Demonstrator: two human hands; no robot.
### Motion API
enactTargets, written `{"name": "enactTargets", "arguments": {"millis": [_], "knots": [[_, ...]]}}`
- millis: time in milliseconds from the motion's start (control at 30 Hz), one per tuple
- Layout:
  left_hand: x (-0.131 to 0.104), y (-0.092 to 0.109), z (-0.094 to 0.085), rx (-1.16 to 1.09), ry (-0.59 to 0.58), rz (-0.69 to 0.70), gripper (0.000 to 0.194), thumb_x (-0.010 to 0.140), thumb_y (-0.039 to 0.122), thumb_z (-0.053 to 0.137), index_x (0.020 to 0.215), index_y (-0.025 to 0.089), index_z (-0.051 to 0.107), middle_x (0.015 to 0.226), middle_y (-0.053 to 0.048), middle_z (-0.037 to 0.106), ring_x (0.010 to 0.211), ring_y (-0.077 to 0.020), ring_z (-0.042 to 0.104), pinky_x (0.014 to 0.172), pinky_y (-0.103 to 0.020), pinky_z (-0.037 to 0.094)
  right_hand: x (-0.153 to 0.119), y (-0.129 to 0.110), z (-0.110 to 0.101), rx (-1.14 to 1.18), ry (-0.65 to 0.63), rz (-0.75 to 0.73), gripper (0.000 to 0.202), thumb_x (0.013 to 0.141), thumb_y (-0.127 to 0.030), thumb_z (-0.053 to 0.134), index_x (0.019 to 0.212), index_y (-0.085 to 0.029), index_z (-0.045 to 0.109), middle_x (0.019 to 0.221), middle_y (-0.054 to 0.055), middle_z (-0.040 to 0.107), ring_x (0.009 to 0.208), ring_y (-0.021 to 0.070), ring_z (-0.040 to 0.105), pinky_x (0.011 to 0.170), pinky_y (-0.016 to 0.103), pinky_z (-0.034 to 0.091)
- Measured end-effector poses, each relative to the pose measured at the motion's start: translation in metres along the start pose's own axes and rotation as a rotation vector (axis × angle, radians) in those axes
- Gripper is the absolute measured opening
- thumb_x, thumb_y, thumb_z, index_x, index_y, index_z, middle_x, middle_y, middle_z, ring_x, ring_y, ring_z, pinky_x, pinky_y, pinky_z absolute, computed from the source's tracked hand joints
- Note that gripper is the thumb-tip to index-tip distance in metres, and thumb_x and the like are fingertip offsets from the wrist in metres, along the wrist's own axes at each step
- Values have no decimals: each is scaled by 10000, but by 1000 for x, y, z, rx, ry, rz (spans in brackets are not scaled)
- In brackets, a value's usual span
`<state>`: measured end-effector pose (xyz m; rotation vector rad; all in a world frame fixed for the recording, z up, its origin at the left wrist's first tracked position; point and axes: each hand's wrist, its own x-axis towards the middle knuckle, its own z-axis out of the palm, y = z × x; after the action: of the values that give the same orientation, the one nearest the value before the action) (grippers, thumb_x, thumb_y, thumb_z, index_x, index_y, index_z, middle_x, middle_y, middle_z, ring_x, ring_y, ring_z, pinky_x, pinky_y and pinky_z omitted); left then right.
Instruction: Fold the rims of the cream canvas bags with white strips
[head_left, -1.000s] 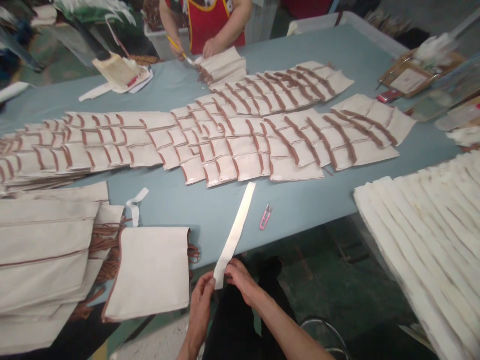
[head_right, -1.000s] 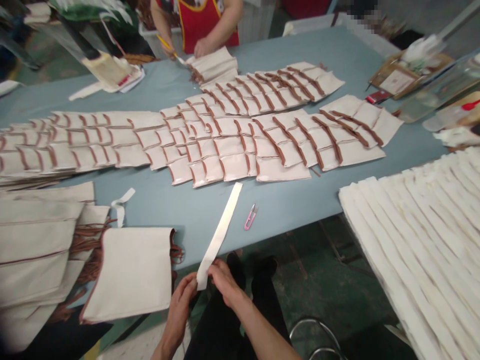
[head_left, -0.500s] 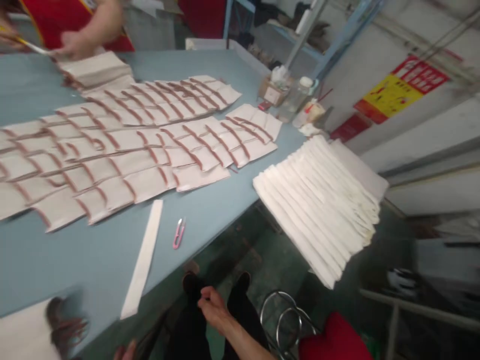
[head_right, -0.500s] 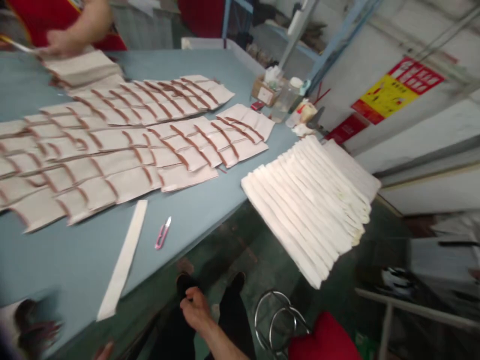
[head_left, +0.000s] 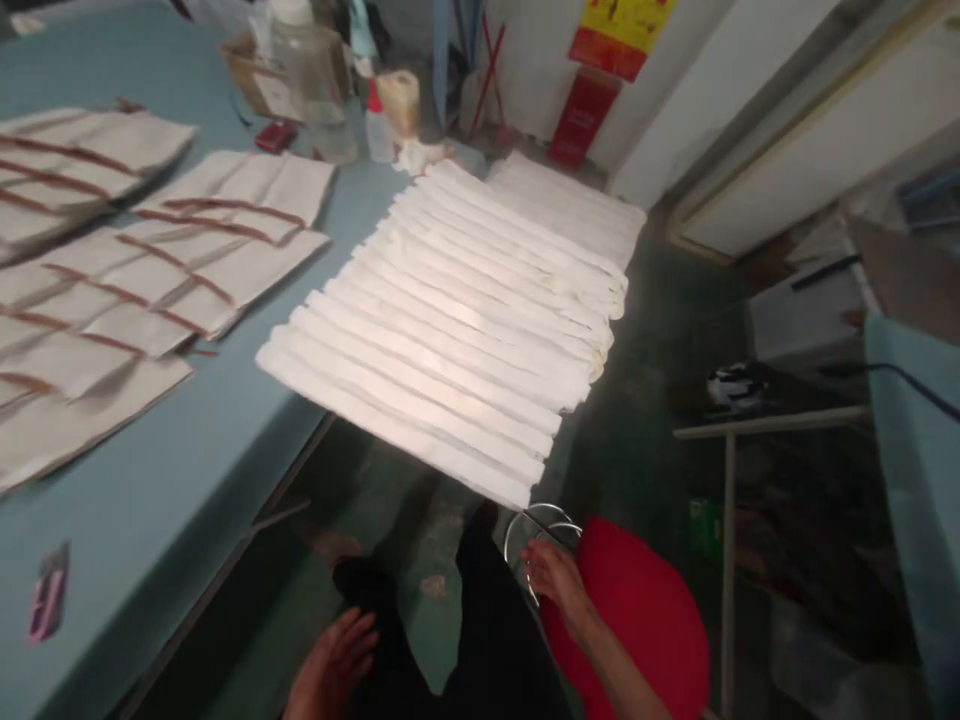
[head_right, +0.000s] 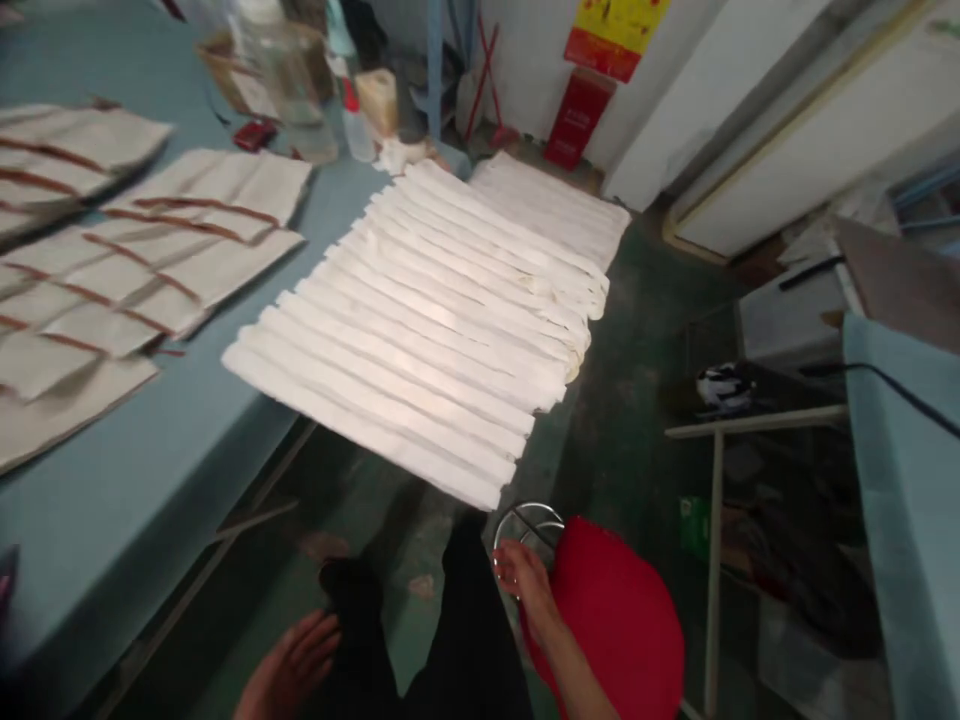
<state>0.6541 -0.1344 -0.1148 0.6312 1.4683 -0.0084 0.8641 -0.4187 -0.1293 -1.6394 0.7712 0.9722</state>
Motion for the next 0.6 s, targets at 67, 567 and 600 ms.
{"name": "enactTargets", "arguments": {"millis": [67, 567, 600], "knots": [[-6, -4, 58, 9, -77, -47, 442, 742, 521, 779, 1041, 196, 769, 1201, -196, 790, 1337, -465, 609, 1095, -612, 491, 17, -8, -28, 68, 11, -8, 323, 1029, -384, 651, 1277, -178, 648, 1261, 90, 675, 1045, 240, 695, 887, 433, 609], [34, -3, 239, -33, -333, 58, 564, 1049, 547, 322, 1077, 190, 758, 1180, -174, 791, 1267, -318, 686, 1093, -564, 530, 83, -79, -39, 183, 33, -644, 385, 1058, -532, 532, 1100, -199, 722, 1140, 74, 743, 1111, 246, 682, 1033, 462, 513], [42, -2, 242, 10, -350, 87, 486, 1051, 491, 361, 1101, 218, 761, 1208, -149, 792, 1316, -320, 654, 1110, -582, 509, 83, -81, -36, 177, 43, -678, 410, 1064, -556, 493, 1082, -224, 733, 1130, 67, 755, 1122, 246, 681, 1044, 439, 501]]}}
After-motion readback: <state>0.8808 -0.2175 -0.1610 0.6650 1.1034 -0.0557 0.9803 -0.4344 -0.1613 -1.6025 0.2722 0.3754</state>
